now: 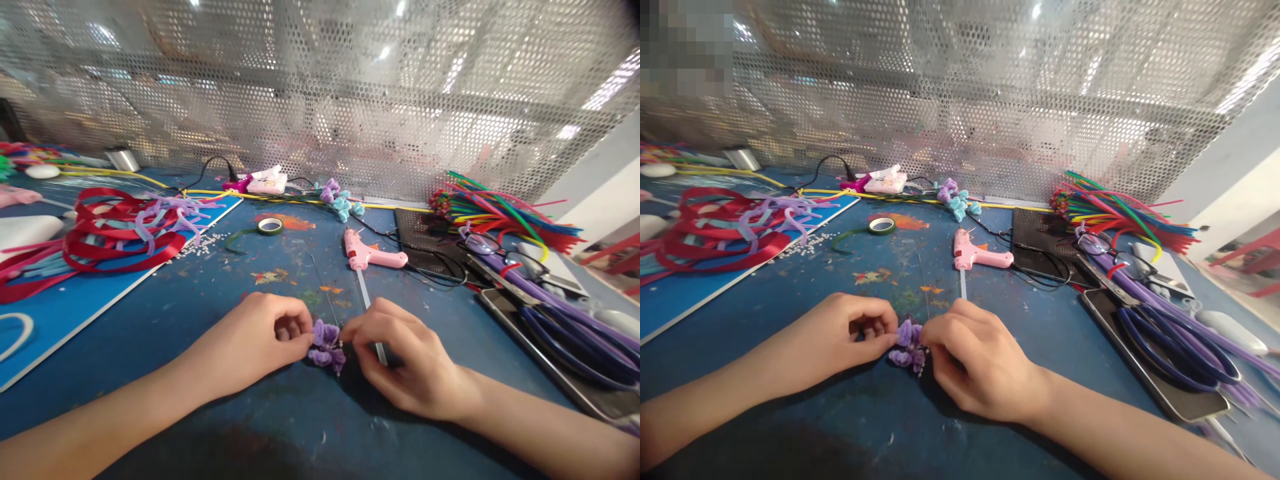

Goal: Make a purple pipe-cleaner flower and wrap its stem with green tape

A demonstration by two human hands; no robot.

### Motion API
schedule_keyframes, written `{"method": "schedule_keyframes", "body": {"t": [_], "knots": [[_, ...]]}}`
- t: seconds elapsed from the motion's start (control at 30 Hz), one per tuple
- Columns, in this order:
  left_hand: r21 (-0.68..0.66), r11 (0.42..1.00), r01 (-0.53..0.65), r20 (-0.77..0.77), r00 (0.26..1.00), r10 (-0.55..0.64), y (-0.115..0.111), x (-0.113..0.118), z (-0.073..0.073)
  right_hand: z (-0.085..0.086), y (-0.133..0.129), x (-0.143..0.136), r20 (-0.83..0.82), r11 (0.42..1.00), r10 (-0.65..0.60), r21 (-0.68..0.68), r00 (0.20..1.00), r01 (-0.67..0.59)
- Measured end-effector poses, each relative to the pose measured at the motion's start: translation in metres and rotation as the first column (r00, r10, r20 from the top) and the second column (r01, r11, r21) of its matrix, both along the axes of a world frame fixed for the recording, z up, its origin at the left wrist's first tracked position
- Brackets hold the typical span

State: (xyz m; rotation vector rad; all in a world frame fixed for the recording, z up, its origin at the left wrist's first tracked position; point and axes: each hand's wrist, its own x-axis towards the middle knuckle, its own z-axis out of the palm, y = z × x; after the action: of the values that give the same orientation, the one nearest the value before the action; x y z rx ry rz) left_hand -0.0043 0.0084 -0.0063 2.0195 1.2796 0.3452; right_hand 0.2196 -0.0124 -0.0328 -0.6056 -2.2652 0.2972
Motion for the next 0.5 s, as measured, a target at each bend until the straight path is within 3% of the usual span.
{"method": "schedule_keyframes", "body": {"t": [0.17, 0.37, 0.5], "knots": [[-0.005, 1.000, 0.003, 0.011, 1.000, -0.003, -0.0001, -0.0003, -0.0012, -0.0003, -0.0008, 0.0017, 0.021, 0.994, 0.103, 0.041, 0.994, -0.104], [-0.018, 1.000, -0.004, 0.022, 1.000, 0.004, -0.0010, 0.0013, 0.0008, -0.0013, 0.0008, -0.0037, 0.098, 0.997, 0.059, 0.041, 0.993, -0.063], [-0.007, 1.000, -0.007, 0.017, 1.000, 0.007, -0.0012, 0.0013, 0.0018, 0.0014, -0.0012, -0.0011, -0.073, 0.996, 0.009, 0.093, 0.997, -0.002]]}}
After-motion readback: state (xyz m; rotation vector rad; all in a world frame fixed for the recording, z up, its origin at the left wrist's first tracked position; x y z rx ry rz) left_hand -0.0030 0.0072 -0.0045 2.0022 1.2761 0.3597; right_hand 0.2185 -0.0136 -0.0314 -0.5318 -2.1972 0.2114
